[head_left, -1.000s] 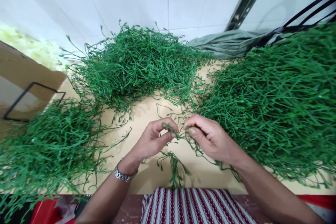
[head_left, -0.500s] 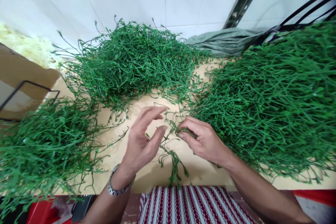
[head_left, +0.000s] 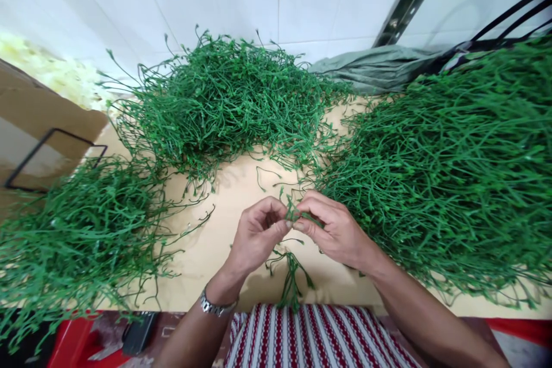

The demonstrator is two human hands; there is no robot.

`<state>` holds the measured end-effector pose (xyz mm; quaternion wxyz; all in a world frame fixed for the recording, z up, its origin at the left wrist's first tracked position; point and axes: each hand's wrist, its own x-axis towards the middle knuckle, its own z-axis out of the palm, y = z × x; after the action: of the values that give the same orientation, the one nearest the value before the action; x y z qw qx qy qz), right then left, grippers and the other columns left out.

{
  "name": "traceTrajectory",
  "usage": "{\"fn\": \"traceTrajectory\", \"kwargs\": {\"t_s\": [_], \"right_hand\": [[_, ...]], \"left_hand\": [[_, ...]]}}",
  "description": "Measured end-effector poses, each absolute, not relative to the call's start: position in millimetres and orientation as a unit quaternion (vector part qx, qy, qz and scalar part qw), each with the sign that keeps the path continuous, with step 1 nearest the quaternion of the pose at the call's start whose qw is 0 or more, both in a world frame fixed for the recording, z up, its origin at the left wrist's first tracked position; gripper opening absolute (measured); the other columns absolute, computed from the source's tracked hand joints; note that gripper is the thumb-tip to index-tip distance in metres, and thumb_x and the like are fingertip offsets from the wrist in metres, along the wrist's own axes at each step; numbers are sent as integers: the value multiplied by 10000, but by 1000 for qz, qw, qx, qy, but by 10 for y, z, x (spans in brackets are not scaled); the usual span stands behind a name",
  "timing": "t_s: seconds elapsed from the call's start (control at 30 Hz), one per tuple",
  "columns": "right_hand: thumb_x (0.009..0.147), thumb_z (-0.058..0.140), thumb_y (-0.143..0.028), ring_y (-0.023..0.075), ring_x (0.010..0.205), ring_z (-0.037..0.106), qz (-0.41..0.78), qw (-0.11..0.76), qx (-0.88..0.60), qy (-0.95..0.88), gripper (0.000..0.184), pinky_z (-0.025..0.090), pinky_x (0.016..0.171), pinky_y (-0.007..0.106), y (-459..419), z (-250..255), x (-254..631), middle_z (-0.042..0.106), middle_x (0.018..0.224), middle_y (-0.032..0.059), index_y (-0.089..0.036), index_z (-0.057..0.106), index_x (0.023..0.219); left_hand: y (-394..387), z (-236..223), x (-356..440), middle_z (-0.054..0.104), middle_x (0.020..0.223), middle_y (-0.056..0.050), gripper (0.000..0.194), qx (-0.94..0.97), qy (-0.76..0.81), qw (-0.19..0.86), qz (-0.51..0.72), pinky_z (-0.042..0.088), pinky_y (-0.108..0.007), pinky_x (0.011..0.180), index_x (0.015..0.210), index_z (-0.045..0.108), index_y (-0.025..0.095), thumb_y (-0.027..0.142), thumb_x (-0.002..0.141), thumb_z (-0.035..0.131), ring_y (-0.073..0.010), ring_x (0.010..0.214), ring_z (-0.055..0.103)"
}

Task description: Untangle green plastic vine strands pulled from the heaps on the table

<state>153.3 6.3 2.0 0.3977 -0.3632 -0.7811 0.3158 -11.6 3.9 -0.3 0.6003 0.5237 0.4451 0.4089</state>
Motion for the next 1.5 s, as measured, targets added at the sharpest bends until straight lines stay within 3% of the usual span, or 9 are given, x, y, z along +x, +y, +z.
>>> {"fn": "traceTrajectory", "kwargs": {"t_s": [0.17, 0.33, 0.53, 0.67, 0.83, 1.1, 1.3, 1.4, 1.5], "right_hand": [[864, 516, -244, 117, 664, 473, 346, 376, -380, -771, 115, 366, 595, 231, 97, 5, 1576, 519, 710, 5, -160, 566, 803], [870, 513, -254, 109, 639, 456, 364, 377, -376, -764, 153, 350, 585, 227, 100, -13, 1572, 500, 680, -3, -155, 572, 770], [889, 472, -292, 112, 635, 447, 403, 362, -383, -748, 210, 337, 577, 230, 84, -23, 1543, 474, 669, -6, -159, 530, 737], [912, 396, -313, 107, 633, 437, 444, 344, -375, -738, 256, 350, 580, 223, 87, -1, 1538, 470, 673, -11, -161, 499, 733], [895, 411, -355, 115, 639, 433, 426, 310, -412, -743, 241, 340, 573, 232, 45, -19, 1527, 455, 682, -13, -172, 473, 750], [862, 432, -205, 129, 649, 420, 418, 237, -320, -816, 220, 322, 597, 253, 58, 47, 1587, 439, 672, 1, -171, 427, 645], [806, 410, -111, 118, 604, 372, 374, 178, -233, -880, 222, 276, 564, 248, 132, 122, 1668, 371, 631, -12, -177, 376, 596], [784, 409, -82, 123, 603, 355, 305, 169, -256, -902, 220, 256, 549, 250, 192, 182, 1704, 353, 627, -13, -182, 364, 594], [853, 396, -143, 135, 655, 392, 267, 256, -328, -869, 183, 303, 589, 249, 266, 239, 1702, 399, 673, 1, -183, 421, 676]], "left_hand": [[51, 111, -127, 375, 525, 63, 74, 567, 468, 552, 393, 257, -190, 454, 665, 523, 145, 172, 714, 571, -58, 483, 297], [61, 118, -127, 312, 500, 73, 171, 571, 452, 574, 374, 230, -200, 451, 670, 557, 134, 266, 688, 665, -58, 480, 265], [73, 102, -151, 457, 622, 11, 148, 604, 428, 553, 383, 283, -215, 498, 675, 607, 124, 258, 729, 639, -78, 551, 366], [62, 127, -153, 379, 539, 52, 149, 598, 438, 576, 346, 235, -196, 450, 666, 534, 136, 250, 751, 579, -61, 486, 289], [38, 122, -139, 349, 546, 59, 115, 667, 456, 495, 320, 260, -191, 490, 648, 464, 149, 151, 762, 481, -69, 522, 311], [116, 211, -249, 298, 550, 62, 189, 786, 344, 492, 151, 242, -201, 493, 597, 361, 167, 65, 750, 402, -74, 514, 280], [158, 305, -263, 375, 569, 41, 190, 841, 275, 455, 102, 267, -225, 533, 593, 394, 158, 34, 737, 396, -85, 538, 356], [237, 326, -276, 362, 555, 44, 176, 809, 275, 507, 113, 266, -219, 518, 601, 429, 151, 59, 751, 415, -81, 529, 346], [368, 300, -292, 346, 519, 57, 154, 710, 321, 597, 191, 240, -199, 454, 603, 459, 144, 148, 754, 490, -61, 471, 299]]}}
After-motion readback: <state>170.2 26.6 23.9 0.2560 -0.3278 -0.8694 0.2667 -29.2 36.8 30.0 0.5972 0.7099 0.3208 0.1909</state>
